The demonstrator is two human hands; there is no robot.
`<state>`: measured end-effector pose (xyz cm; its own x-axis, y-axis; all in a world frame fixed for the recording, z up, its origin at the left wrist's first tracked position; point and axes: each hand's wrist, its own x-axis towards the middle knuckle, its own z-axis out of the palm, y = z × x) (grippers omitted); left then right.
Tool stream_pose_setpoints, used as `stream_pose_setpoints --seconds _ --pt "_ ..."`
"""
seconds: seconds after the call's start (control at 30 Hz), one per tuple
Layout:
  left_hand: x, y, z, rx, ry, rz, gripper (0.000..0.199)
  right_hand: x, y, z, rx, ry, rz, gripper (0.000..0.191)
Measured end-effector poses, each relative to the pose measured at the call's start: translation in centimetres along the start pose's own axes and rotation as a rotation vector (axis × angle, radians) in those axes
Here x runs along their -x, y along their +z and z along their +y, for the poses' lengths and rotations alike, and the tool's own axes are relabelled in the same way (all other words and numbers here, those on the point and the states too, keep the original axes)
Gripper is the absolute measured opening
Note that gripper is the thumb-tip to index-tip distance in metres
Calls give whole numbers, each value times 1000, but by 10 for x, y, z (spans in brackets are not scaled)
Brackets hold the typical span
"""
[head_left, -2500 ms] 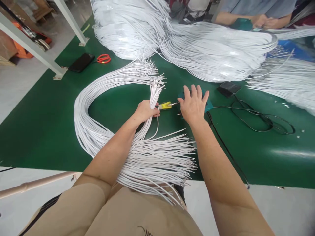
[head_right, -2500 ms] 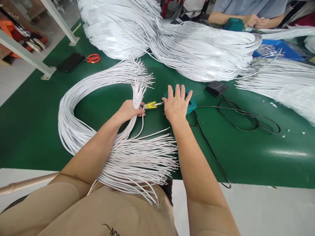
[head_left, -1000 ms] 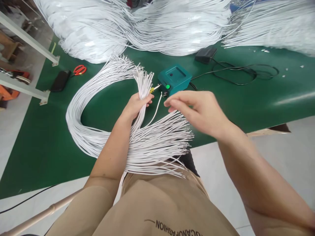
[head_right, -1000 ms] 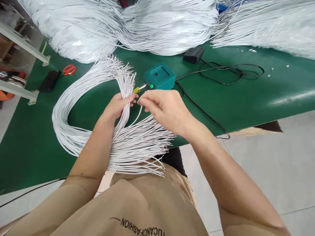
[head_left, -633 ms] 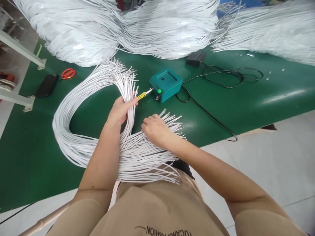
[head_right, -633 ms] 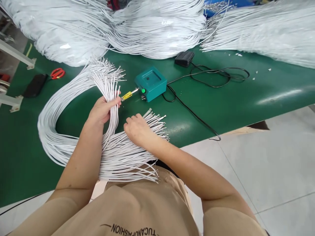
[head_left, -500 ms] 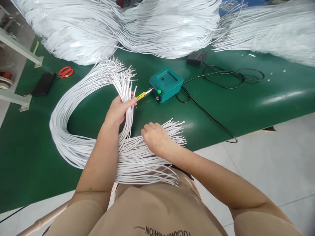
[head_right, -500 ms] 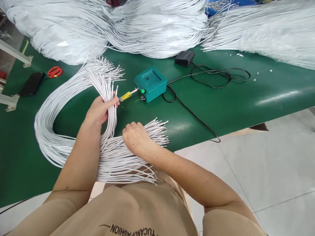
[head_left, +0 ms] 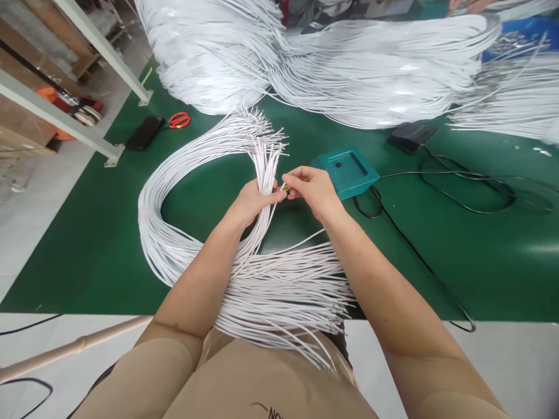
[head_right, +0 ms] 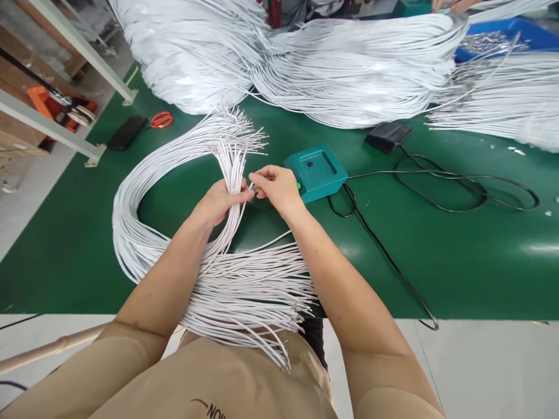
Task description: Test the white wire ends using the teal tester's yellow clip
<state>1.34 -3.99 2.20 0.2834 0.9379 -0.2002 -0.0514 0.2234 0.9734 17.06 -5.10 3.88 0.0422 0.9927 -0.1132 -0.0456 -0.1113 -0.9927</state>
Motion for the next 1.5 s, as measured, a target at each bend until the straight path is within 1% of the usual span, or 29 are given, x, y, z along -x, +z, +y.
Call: stream_pose_setpoints --seconds 0.07,0.17,0.37,0.47,0.6,0.77,0.87,1.03,1.13,1.23,1.3,1.37,1.43,1.5 --pt "0 1 0 -8 15 9 36 -2 3 5 -80 -12 15 27" --pt "-1 4 1 15 27 29 33 -2 3 11 -169 13 8 26" --pt "-2 10 1 52 51 58 33 -2 -1 20 -445 115 -138 24" --pt "-2 10 0 33 82 41 30 0 0 20 -518 151 -159 20" --pt "-1 9 0 -7 96 -9 28 2 -1 16 -487 141 -114 13" --pt "1 12 2 -45 87 -107 24 0 -4 13 -411 143 -152 35" --pt "1 13 1 -59 86 -146 25 -1 -4 14 -397 165 -164 34" --pt "1 10 -2 -62 63 -60 27 -1 -7 15 -492 258 -212 36" --pt "1 9 -2 -62 69 -10 28 0 -8 15 -520 268 -219 36" --pt "1 9 -2 -50 76 -2 29 1 -7 17 -505 216 -189 37" --pt "1 9 -2 -33 92 -4 29 3 -5 18 -451 154 -136 37" --pt "1 8 -2 -9 111 -11 30 4 -3 18 -390 95 -70 33" --pt "1 7 -1 14 109 -36 38 5 0 19 -325 46 -13 26" --pt "1 5 1 37 77 -81 50 6 2 20 -233 -7 38 20"
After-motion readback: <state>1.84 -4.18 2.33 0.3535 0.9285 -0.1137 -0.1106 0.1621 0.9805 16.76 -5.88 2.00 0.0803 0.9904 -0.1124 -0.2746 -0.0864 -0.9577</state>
